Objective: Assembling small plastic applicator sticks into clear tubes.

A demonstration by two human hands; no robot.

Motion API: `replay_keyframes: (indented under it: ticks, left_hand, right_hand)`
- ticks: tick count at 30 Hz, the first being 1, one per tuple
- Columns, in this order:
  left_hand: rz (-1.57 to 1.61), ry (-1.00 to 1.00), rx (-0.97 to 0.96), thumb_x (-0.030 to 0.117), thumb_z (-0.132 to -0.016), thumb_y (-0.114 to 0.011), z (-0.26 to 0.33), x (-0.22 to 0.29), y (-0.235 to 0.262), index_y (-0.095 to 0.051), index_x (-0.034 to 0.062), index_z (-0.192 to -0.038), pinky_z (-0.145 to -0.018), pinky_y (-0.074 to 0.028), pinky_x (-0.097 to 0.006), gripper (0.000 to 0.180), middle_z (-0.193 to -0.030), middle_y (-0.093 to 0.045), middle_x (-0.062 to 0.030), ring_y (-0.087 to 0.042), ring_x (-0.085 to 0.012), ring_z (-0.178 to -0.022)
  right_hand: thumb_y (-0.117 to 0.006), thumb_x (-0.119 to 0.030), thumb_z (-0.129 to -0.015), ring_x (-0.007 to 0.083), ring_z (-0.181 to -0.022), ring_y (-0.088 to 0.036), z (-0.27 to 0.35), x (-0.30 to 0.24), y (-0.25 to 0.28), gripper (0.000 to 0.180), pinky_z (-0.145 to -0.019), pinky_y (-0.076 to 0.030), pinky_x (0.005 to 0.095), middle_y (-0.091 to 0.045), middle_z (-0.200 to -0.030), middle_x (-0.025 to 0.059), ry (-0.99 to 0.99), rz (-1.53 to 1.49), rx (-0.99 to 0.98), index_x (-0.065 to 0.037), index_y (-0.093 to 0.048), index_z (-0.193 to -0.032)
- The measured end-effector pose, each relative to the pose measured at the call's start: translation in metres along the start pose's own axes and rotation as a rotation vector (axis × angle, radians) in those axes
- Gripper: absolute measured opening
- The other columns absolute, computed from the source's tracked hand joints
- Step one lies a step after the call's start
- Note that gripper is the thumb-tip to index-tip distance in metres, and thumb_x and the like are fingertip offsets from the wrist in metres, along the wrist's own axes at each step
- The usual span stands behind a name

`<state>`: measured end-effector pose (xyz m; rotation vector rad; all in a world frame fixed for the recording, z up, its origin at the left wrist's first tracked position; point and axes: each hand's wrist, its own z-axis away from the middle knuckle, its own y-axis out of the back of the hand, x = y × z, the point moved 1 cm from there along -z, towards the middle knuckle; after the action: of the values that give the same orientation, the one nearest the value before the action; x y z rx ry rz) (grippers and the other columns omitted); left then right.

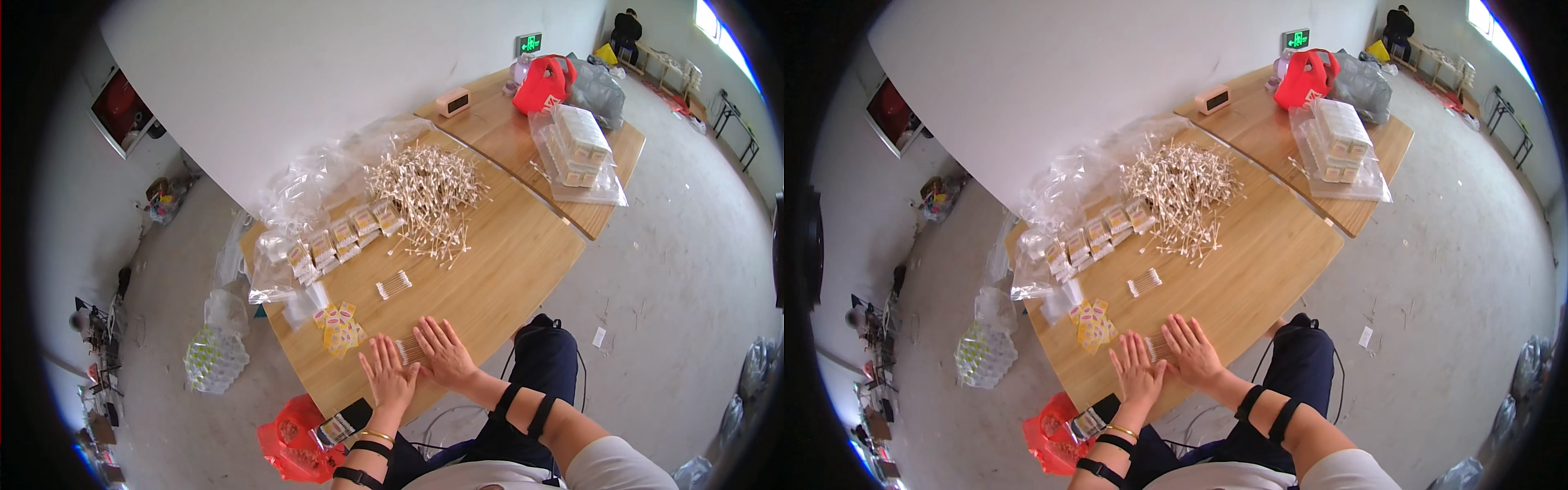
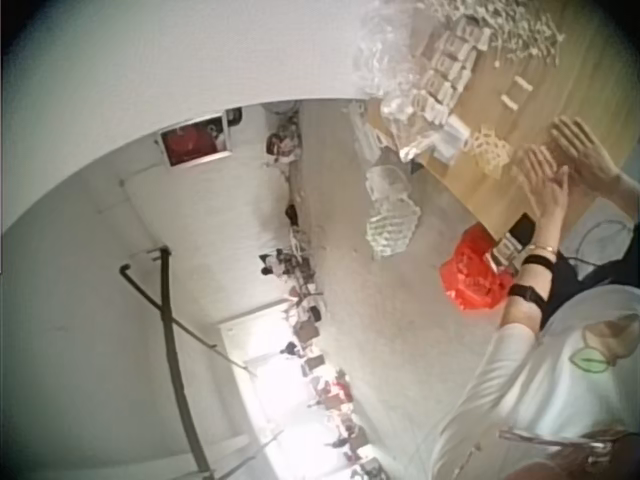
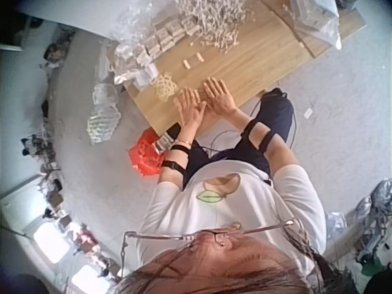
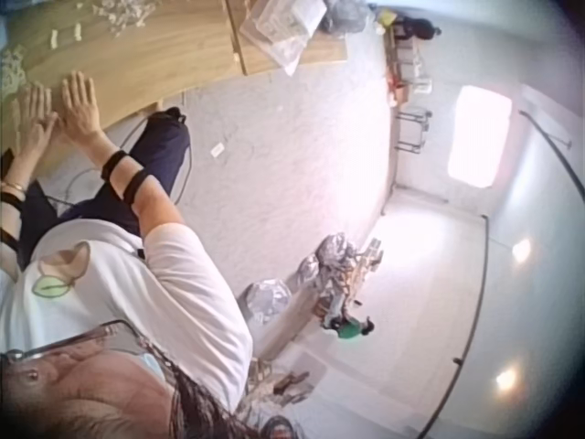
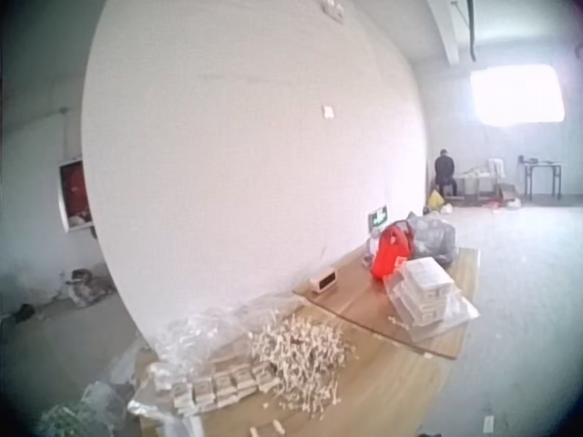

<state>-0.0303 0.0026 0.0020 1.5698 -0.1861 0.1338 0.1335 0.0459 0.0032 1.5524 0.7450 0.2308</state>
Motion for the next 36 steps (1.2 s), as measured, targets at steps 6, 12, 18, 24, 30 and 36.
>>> replay_keyframes:
  ticks: [6,12,18,24,30,36]
  left_hand:
    - [0.068,0.023,-0.007,0.065,-0.099,-0.024,-0.001,0.009,-0.005,-0.013,-0.0073,-0.155,-0.121,0.004,-0.059,0.092,-0.165,-0.009,-0.0227,-0.002,-0.0343,-0.155]
    - [0.262,0.158,0.06,0.06,-0.102,-0.025,0.022,-0.009,0.013,-0.015,-0.0051,-0.156,-0.122,0.001,-0.057,0.086,-0.165,-0.011,-0.0234,-0.005,-0.0356,-0.154]
    - [0.238,0.482,0.366,0.049,-0.103,-0.04,0.121,-0.117,0.036,-0.031,-0.0015,-0.151,-0.119,-0.016,-0.056,0.07,-0.158,-0.027,-0.0242,-0.025,-0.0377,-0.147]
    - [0.528,0.82,0.521,0.046,-0.099,-0.056,0.173,-0.16,0.011,-0.06,0.0001,-0.12,-0.087,-0.052,-0.04,0.05,-0.119,-0.065,-0.0212,-0.065,-0.0335,-0.102]
    - [0.471,1.048,0.449,0.051,-0.096,-0.057,0.155,-0.159,-0.012,-0.066,-0.0034,-0.076,-0.067,-0.05,-0.048,0.058,-0.076,-0.069,-0.0212,-0.067,-0.0403,-0.074]
    - [0.958,1.0,0.635,0.048,-0.099,-0.058,0.156,-0.174,-0.043,-0.066,-0.0049,-0.074,-0.059,-0.046,-0.039,0.059,-0.063,-0.064,-0.0161,-0.058,-0.0207,-0.058]
  right_hand:
    - [-0.052,-0.047,-0.091,0.0329,-0.153,-0.017,-0.001,-0.008,-0.006,0.08,-0.124,-0.01,0.0508,-0.024,-0.162,0.0206,-0.017,0.031,0.009,-0.001,-0.032,-0.153]
    - [-0.051,-0.054,-0.093,0.0321,-0.153,-0.016,-0.002,-0.013,-0.006,0.083,-0.124,-0.009,0.0487,-0.025,-0.162,0.0189,-0.008,-0.006,-0.004,-0.002,-0.031,-0.154]
    - [-0.049,-0.059,-0.093,0.0321,-0.153,-0.018,0.007,-0.045,-0.008,0.085,-0.125,-0.011,0.0461,-0.026,-0.162,0.0187,0.101,0.122,-0.086,-0.002,-0.031,-0.154]
    - [-0.047,-0.056,-0.095,0.0299,-0.153,-0.018,0.023,-0.129,-0.033,0.08,-0.125,-0.011,0.0462,-0.025,-0.162,0.0171,0.282,0.103,-0.132,-0.004,-0.032,-0.154]
    - [-0.05,-0.05,-0.095,0.0277,-0.153,-0.019,0.024,-0.149,-0.037,0.076,-0.125,-0.011,0.0467,-0.025,-0.163,0.0147,0.291,0.068,-0.142,-0.007,-0.032,-0.154]
    - [-0.052,-0.046,-0.095,0.0272,-0.153,-0.019,0.022,-0.166,-0.039,0.074,-0.125,-0.011,0.047,-0.026,-0.163,0.0136,0.321,0.032,-0.125,-0.008,-0.032,-0.154]
